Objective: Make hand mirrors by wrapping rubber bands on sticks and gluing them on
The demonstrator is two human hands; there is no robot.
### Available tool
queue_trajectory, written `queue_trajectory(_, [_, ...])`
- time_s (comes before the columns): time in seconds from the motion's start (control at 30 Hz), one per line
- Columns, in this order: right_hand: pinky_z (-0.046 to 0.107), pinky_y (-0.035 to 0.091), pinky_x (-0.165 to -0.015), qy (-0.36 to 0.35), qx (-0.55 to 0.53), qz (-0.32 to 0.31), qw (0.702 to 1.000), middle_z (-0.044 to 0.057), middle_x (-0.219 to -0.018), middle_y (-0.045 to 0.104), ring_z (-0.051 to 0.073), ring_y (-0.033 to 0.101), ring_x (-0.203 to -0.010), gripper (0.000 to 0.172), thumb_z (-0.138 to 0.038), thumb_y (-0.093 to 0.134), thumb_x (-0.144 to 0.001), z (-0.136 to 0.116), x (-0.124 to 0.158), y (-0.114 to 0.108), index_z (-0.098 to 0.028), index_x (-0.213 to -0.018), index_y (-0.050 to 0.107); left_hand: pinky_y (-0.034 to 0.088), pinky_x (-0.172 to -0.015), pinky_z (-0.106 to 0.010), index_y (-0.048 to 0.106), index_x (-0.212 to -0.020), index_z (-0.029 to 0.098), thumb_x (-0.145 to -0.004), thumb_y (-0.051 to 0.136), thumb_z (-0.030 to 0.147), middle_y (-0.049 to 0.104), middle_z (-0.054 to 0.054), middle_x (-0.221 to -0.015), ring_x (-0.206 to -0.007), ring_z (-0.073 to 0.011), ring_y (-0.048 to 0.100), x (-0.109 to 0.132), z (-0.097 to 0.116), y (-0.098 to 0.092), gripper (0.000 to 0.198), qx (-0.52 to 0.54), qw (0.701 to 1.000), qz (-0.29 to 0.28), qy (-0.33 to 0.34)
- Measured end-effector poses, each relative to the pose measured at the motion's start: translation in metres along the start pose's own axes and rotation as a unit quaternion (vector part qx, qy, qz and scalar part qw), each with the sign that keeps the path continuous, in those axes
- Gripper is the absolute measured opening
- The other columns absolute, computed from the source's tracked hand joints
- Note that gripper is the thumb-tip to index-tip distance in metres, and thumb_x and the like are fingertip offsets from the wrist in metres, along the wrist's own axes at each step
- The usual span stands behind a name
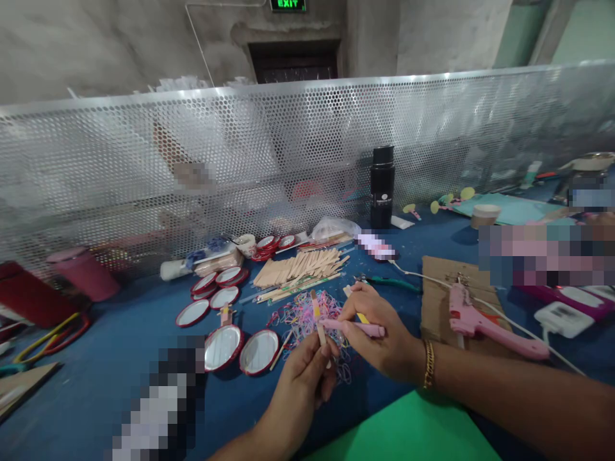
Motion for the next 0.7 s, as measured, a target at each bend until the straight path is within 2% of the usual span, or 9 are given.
queue_trajectory(0.17, [0.041,0.034,-0.096,0.007,0.006,0.015,1.000,-0.003,-0.069,0.057,0.013,0.053,-0.066,0.012,-0.011,0.052,-0.081,0.0023,-0.0004,-0.0011,-0.021,-0.076,0.054,0.014,-0.036,-0.020,0.050,-0.081,0.020,-0.077,0.059,0.061,0.042,0.009,-0.041,-0.036,-0.0066,0.025,-0.0022,-0.0018,-0.0001,0.042,0.010,1.000,-0.002,0.004])
queue_trajectory(0.33, [0.041,0.035,-0.096,0.013,0.002,-0.008,1.000,-0.003,-0.068,0.057,0.013,0.052,-0.064,0.012,-0.012,0.051,-0.082,0.0018,-0.0004,-0.0003,-0.021,-0.074,0.053,0.014,-0.037,-0.020,0.051,-0.081,0.020,-0.079,0.058,0.059,0.040,0.009,-0.042,-0.037,-0.0066,0.025,-0.0020,-0.0018,-0.0003,0.040,0.007,1.000,-0.006,0.003])
queue_trajectory(0.5, [0.040,0.035,-0.093,0.021,0.003,0.017,1.000,-0.003,-0.068,0.057,0.014,0.053,-0.068,0.012,-0.012,0.051,-0.082,-0.0001,-0.0001,-0.0021,-0.021,-0.074,0.053,0.016,-0.038,-0.020,0.051,-0.081,0.019,-0.080,0.058,0.058,0.042,0.009,-0.042,-0.037,-0.0069,0.027,-0.0004,-0.0010,-0.0014,0.039,-0.007,1.000,-0.002,0.013])
queue_trajectory(0.7, [0.040,0.036,-0.092,0.020,-0.001,0.001,1.000,-0.004,-0.067,0.057,0.014,0.053,-0.065,0.012,-0.012,0.052,-0.081,-0.0003,-0.0002,0.0001,-0.021,-0.073,0.053,0.015,-0.037,-0.021,0.052,-0.081,0.020,-0.082,0.054,0.060,0.041,0.009,-0.041,-0.035,-0.0072,0.024,-0.0039,-0.0067,-0.0039,0.040,-0.008,1.000,-0.009,0.018])
Point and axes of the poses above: each hand's wrist, its own x-axis away from the middle knuckle, its own y-axis out of the palm, z = x × y, the point moved 3 cm from there along -x, towards the middle knuckle
